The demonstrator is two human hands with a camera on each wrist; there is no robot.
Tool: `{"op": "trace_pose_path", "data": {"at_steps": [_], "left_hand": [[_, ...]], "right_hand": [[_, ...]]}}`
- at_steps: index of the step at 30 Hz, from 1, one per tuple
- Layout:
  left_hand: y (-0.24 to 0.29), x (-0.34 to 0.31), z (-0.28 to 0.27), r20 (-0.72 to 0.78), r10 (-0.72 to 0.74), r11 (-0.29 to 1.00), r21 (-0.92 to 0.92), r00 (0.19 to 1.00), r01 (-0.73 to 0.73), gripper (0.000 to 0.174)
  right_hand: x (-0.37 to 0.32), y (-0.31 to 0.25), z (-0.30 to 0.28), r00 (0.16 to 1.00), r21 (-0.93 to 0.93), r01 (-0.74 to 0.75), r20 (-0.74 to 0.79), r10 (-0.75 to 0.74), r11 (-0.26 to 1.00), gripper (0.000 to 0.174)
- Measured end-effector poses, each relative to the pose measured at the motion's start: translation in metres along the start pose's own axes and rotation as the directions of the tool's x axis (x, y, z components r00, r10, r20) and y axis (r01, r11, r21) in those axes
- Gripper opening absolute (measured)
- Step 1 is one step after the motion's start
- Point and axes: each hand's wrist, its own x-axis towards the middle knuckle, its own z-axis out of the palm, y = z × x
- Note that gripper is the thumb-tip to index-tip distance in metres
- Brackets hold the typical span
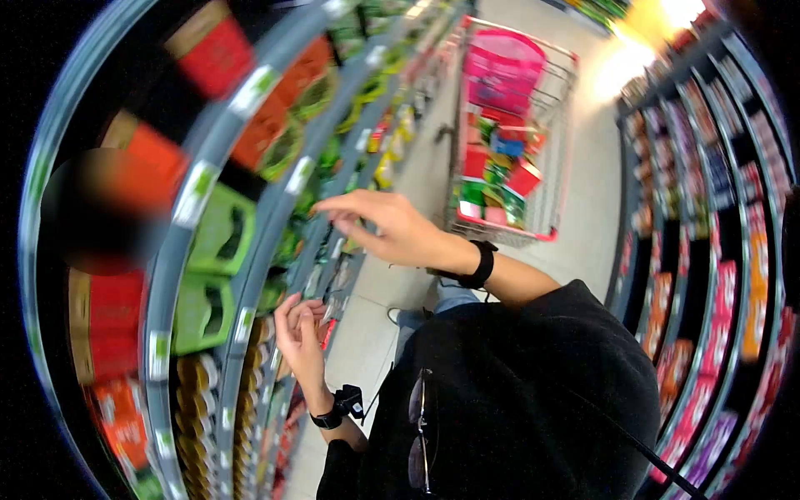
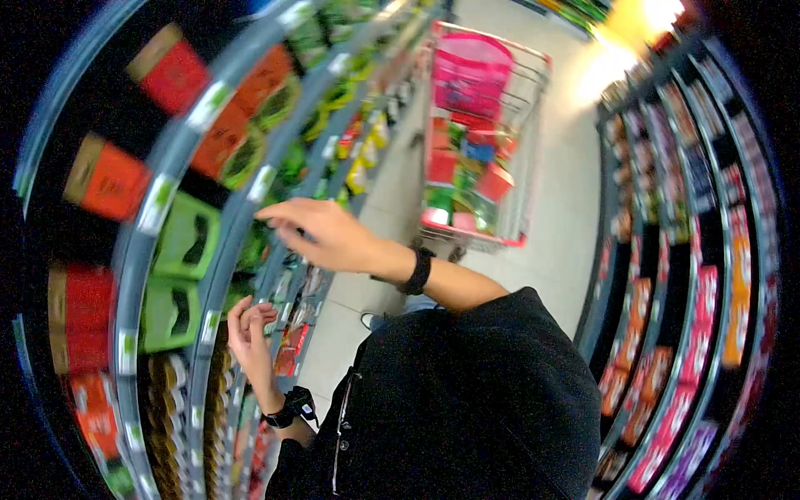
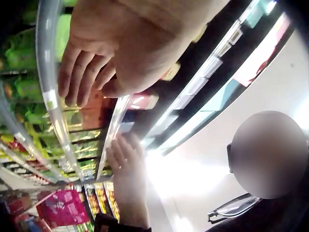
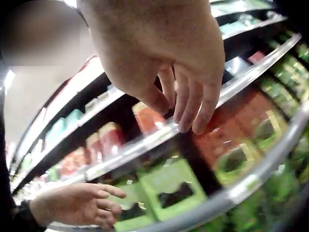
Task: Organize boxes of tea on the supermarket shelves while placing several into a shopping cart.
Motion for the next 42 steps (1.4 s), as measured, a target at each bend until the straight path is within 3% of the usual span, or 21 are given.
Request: {"op": "trace_pose_path", "data": {"at_steps": [1,4,5,7,10,11,14,16,18,20,21,23,24,26,30,32,35,37,38,40,42], "left_hand": [[-0.013,0.012,0.013,0.09,-0.009,1.0,0.012,0.996,0.008,0.029],[-0.046,0.047,0.068,0.33,-0.075,0.996,0.059,0.941,0.059,0.028],[-0.056,0.056,0.09,0.399,-0.097,0.991,0.125,0.912,0.05,0.028],[-0.077,0.071,0.137,0.503,-0.121,0.97,0.243,0.856,-0.006,0.027],[-0.081,0.082,0.208,0.607,-0.164,0.873,0.456,0.777,-0.171,0.026],[-0.076,0.084,0.229,0.638,-0.141,0.846,0.474,0.757,-0.242,0.028],[-0.069,0.089,0.284,0.671,-0.195,0.892,0.425,0.716,-0.156,0.029],[-0.063,0.092,0.308,0.654,-0.216,0.866,0.471,0.725,-0.167,0.029],[-0.047,0.097,0.327,0.63,-0.225,0.824,0.53,0.743,-0.2,0.029],[-0.049,0.098,0.33,0.571,-0.306,0.798,0.59,0.762,-0.121,0.027],[-0.048,0.099,0.331,0.548,-0.325,0.808,0.585,0.771,-0.076,0.028],[-0.058,0.098,0.326,0.48,-0.384,0.781,0.625,0.789,0.001,0.03],[-0.049,0.098,0.33,0.456,-0.364,0.77,0.638,0.812,-0.013,0.03],[-0.058,0.098,0.324,0.347,-0.486,0.705,0.698,0.802,0.125,0.029],[-0.072,0.097,0.319,0.283,-0.53,0.7,0.678,0.799,0.224,0.031],[-0.075,0.102,0.322,0.283,-0.534,0.705,0.67,0.797,0.234,0.031],[-0.066,0.116,0.336,0.317,-0.497,0.689,0.711,0.808,0.144,0.03],[-0.059,0.125,0.346,0.348,-0.463,0.693,0.716,0.815,0.088,0.029],[-0.054,0.128,0.351,0.36,-0.448,0.702,0.708,0.818,0.073,0.029],[-0.048,0.134,0.356,0.392,-0.403,0.739,0.672,0.827,0.042,0.029],[-0.046,0.138,0.359,0.426,-0.344,0.789,0.614,0.836,0.012,0.028]], "right_hand": [[-0.022,0.021,-0.024,0.995,-0.125,-0.074,-0.079,0.064,0.989,0.036],[-0.096,0.085,-0.096,0.899,-0.197,-0.339,-0.355,0.255,0.92,0.031],[-0.117,0.097,-0.124,0.821,-0.183,-0.512,-0.392,0.416,0.839,0.029],[-0.175,0.153,-0.168,0.698,-0.29,-0.687,-0.521,0.492,0.667,0.028],[-0.239,0.222,-0.23,0.479,-0.167,-0.853,-0.626,0.615,0.495,0.028],[-0.254,0.249,-0.25,0.435,-0.143,-0.876,-0.645,0.628,0.46,0.029],[-0.28,0.332,-0.307,0.278,-0.072,-0.944,-0.702,0.656,0.323,0.032],[-0.301,0.41,-0.339,0.195,0.119,-0.923,-0.677,0.71,0.367,0.044],[-0.281,0.432,-0.37,0.12,0.11,-0.958,-0.685,0.719,0.264,0.062],[-0.267,0.468,-0.391,0.025,0.222,-0.945,-0.684,0.729,0.24,0.071],[-0.263,0.489,-0.406,-0.08,0.29,-0.949,-0.599,0.796,0.123,0.081],[-0.242,0.507,-0.418,-0.136,0.466,-0.862,-0.592,0.794,0.199,0.09],[-0.245,0.537,-0.424,-0.208,0.51,-0.848,-0.57,0.795,0.143,0.098],[-0.23,0.554,-0.437,-0.277,0.588,-0.806,-0.481,0.832,0.071,0.125],[-0.227,0.587,-0.44,-0.332,0.757,-0.644,-0.407,0.851,0.111,0.118],[-0.232,0.586,-0.435,-0.149,0.782,-0.487,-0.514,0.845,0.39,0.095],[-0.26,0.628,-0.41,-0.364,0.787,-0.571,-0.498,0.787,0.233,0.059],[-0.251,0.584,-0.404,-0.235,0.717,-0.634,-0.536,0.811,0.29,0.058],[-0.224,0.524,-0.409,-0.216,0.663,-0.709,-0.527,0.822,0.239,0.06],[-0.235,0.505,-0.39,-0.135,0.522,-0.8,-0.639,0.757,0.297,0.068],[-0.228,0.45,-0.39,0.053,0.528,-0.75,-0.554,0.831,0.4,0.075]]}}
